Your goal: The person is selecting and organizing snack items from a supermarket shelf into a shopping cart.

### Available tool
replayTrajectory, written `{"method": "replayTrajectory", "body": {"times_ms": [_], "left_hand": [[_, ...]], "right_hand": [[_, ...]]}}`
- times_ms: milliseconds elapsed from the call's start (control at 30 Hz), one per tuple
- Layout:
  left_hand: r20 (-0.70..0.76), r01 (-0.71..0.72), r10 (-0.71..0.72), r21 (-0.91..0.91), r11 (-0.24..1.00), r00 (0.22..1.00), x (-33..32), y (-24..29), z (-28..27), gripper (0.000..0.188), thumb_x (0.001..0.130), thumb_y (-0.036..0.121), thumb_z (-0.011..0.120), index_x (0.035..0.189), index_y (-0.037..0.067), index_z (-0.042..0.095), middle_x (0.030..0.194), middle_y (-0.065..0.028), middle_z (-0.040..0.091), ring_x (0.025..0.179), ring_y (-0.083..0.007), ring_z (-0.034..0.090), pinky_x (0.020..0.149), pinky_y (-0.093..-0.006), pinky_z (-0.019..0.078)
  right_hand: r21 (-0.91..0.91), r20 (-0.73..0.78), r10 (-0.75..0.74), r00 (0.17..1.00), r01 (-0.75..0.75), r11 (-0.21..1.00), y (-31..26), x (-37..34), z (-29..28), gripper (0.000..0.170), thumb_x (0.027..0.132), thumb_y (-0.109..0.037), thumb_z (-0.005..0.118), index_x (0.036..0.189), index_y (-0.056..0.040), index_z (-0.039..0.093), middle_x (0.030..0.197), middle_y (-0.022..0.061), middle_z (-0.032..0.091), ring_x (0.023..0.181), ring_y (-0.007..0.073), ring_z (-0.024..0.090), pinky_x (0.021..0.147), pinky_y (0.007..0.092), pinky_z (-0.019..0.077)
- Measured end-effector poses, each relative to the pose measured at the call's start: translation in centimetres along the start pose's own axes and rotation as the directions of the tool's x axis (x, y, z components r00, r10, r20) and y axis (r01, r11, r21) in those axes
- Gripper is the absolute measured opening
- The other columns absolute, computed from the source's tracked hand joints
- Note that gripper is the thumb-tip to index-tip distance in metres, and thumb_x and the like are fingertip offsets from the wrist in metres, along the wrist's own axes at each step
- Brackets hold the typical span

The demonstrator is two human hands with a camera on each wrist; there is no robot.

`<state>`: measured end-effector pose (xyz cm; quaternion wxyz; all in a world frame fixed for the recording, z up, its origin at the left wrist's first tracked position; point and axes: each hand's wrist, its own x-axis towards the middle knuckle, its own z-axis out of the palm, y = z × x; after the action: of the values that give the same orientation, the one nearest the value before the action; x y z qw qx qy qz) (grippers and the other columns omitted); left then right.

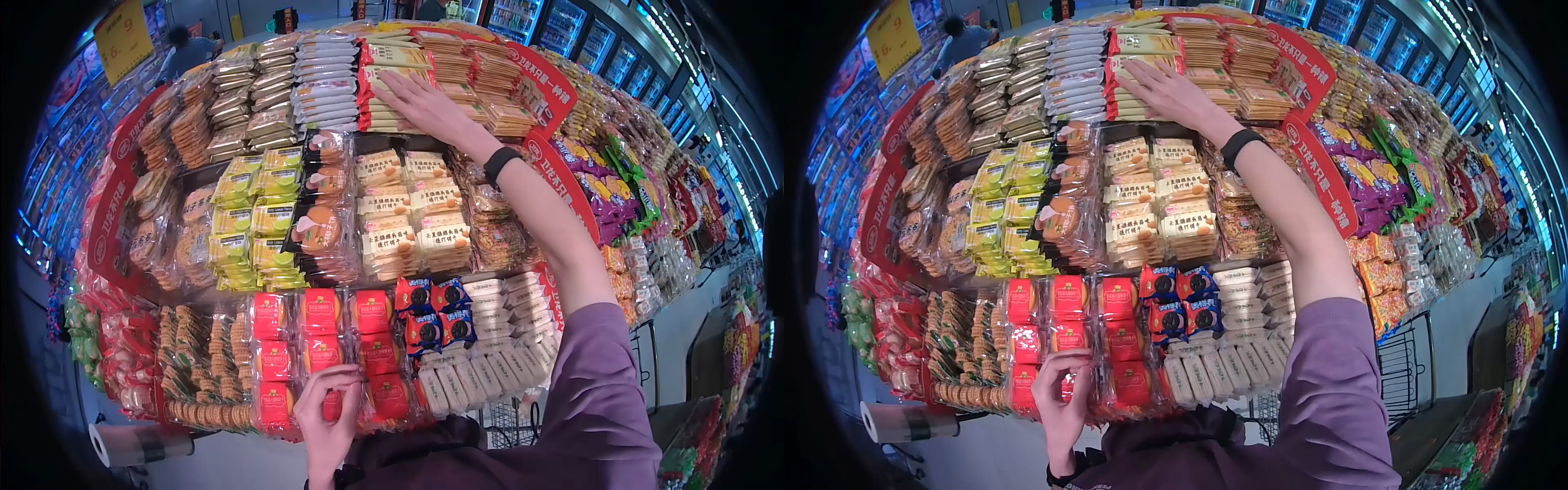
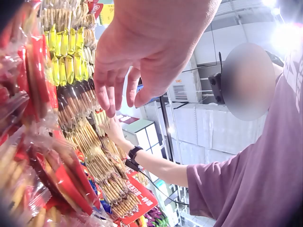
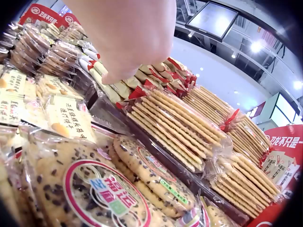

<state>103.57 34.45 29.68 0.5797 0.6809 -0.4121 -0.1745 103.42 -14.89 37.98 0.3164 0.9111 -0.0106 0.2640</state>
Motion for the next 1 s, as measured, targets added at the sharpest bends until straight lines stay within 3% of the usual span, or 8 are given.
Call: {"method": "replayTrajectory", "body": {"times_ms": [100, 300, 533, 633, 667, 800, 933, 1000], "left_hand": [[-0.010, 0.047, -0.048, -0.019, 0.999, 0.999, -0.5, 0.4, 0.1, 0.009, 0.085, -0.004, 0.068, 0.093, -0.002, 0.068, 0.104, -0.0145, 0.071, 0.086, -0.0173, 0.068, 0.078, -0.0287, 0.0525], [0.000, -0.036, 0.036, 0.100, 0.994, 0.999, -0.9, 1.5, -0.1, 0.009, 0.084, -0.004, 0.069, 0.093, -0.002, 0.067, 0.103, -0.0143, 0.071, 0.087, -0.0191, 0.068, 0.079, -0.0303, 0.0528], [0.148, -0.242, 0.199, 0.380, 0.893, 0.969, 1.8, 6.3, -2.2, 0.019, 0.082, -0.003, 0.071, 0.099, -0.003, 0.064, 0.107, -0.0161, 0.068, 0.094, -0.0294, 0.067, 0.083, -0.0356, 0.0521], [0.271, -0.440, 0.348, 0.492, 0.751, 0.897, 4.9, 9.5, -2.4, 0.026, 0.081, -0.001, 0.072, 0.106, -0.002, 0.062, 0.111, -0.0169, 0.066, 0.099, -0.0337, 0.065, 0.085, -0.0393, 0.0516], [0.259, -0.445, 0.363, 0.507, 0.738, 0.895, 6.2, 10.8, -1.9, 0.025, 0.082, -0.002, 0.070, 0.106, -0.002, 0.063, 0.112, -0.0171, 0.067, 0.105, -0.0311, 0.066, 0.091, -0.0379, 0.0504], [0.338, -0.592, 0.493, 0.562, 0.578, 0.802, 13.9, 12.3, 0.0, 0.032, 0.085, 0.005, 0.072, 0.115, 0.001, 0.062, 0.118, -0.0156, 0.066, 0.107, -0.0326, 0.065, 0.091, -0.0387, 0.0510], [0.551, -0.717, 0.558, 0.687, 0.119, 0.620, 24.8, 11.1, 3.4, 0.047, 0.084, 0.014, 0.073, 0.125, -0.001, 0.055, 0.126, -0.0165, 0.062, 0.114, -0.0342, 0.060, 0.093, -0.0421, 0.0514], [0.598, -0.744, 0.654, 0.664, -0.081, 0.463, 30.4, 9.1, 5.4, 0.036, 0.077, 0.008, 0.072, 0.108, -0.005, 0.057, 0.105, -0.0149, 0.063, 0.101, -0.0315, 0.062, 0.083, -0.0404, 0.0542]], "right_hand": [[-0.004, 0.014, 0.019, 1.000, -0.019, 1.000, -0.2, 0.2, -0.1, 0.100, 0.074, -0.035, 0.080, 0.156, -0.0164, 0.025, 0.160, 0.0125, 0.029, 0.145, 0.0277, 0.034, 0.116, 0.0492, 0.0351], [-0.174, 0.134, 0.019, 0.991, 0.005, 0.985, -1.1, -0.4, -1.1, 0.104, 0.071, -0.044, 0.081, 0.156, -0.0241, 0.025, 0.164, 0.0057, 0.021, 0.148, 0.0243, 0.028, 0.115, 0.0557, 0.0329], [-0.080, 0.069, 0.014, 0.998, -0.009, 0.997, -0.8, -0.7, -0.6, 0.103, 0.071, -0.042, 0.082, 0.156, -0.0232, 0.026, 0.162, 0.0072, 0.024, 0.146, 0.0269, 0.031, 0.114, 0.0544, 0.0341], [0.033, -0.070, 0.079, 0.994, -0.077, 0.996, -0.4, -1.2, -0.8, 0.098, 0.073, -0.036, 0.082, 0.154, -0.0197, 0.029, 0.158, 0.0132, 0.031, 0.142, 0.0289, 0.037, 0.113, 0.0513, 0.0356], [0.036, -0.099, 0.099, 0.990, -0.096, 0.995, -0.1, -1.4, -0.8, 0.096, 0.073, -0.034, 0.083, 0.153, -0.0185, 0.031, 0.155, 0.0145, 0.035, 0.140, 0.0294, 0.039, 0.112, 0.0496, 0.0364], [0.066, -0.158, 0.164, 0.974, -0.155, 0.986, 0.8, -2.5, -1.8, 0.090, 0.071, -0.025, 0.084, 0.147, -0.0154, 0.037, 0.142, 0.0165, 0.047, 0.132, 0.0301, 0.048, 0.109, 0.0435, 0.0396], [0.078, -0.160, 0.161, 0.974, -0.151, 0.986, 1.0, -2.4, -1.8, 0.089, 0.069, -0.021, 0.085, 0.146, -0.0151, 0.040, 0.133, 0.0142, 0.053, 0.126, 0.0288, 0.052, 0.107, 0.0403, 0.0419], [0.070, -0.092, 0.158, 0.983, -0.152, 0.986, 0.9, -2.5, -1.5, 0.089, 0.070, -0.020, 0.083, 0.147, -0.0155, 0.038, 0.136, 0.0141, 0.052, 0.126, 0.0309, 0.052, 0.106, 0.0415, 0.0432]]}}
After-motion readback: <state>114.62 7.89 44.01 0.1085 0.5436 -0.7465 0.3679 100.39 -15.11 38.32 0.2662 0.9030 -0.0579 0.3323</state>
